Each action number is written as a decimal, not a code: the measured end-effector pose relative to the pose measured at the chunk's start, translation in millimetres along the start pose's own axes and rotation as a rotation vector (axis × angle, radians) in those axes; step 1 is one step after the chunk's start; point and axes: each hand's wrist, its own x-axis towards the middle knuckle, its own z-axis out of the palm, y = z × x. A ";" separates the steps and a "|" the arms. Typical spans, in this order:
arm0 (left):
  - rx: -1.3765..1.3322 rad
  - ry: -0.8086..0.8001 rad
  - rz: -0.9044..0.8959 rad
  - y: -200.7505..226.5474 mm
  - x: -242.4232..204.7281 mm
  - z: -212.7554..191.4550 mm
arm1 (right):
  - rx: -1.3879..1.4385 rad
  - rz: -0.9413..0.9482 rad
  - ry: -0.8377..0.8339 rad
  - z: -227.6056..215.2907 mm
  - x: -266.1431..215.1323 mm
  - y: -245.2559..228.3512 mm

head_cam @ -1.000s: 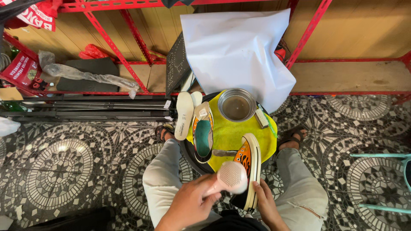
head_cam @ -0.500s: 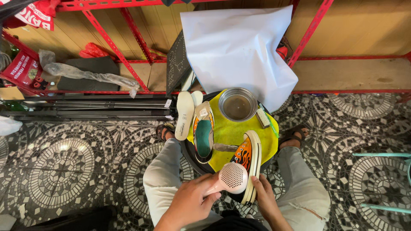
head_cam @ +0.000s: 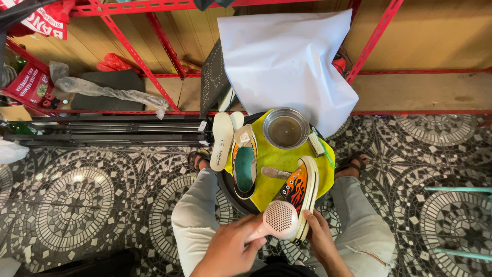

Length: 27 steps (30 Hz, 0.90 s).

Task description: The person uses a hairdryer to dry the inside of a pair of shoes. They hold the shoes with one hand and direct the airflow with the other, rotating the shoes to cover different areas. The person also removes and dries the insoles separately.

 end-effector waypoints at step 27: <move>-0.067 0.261 0.055 -19.8 6.6 -0.3 | 0.313 0.094 0.021 -19.6 34.0 38.3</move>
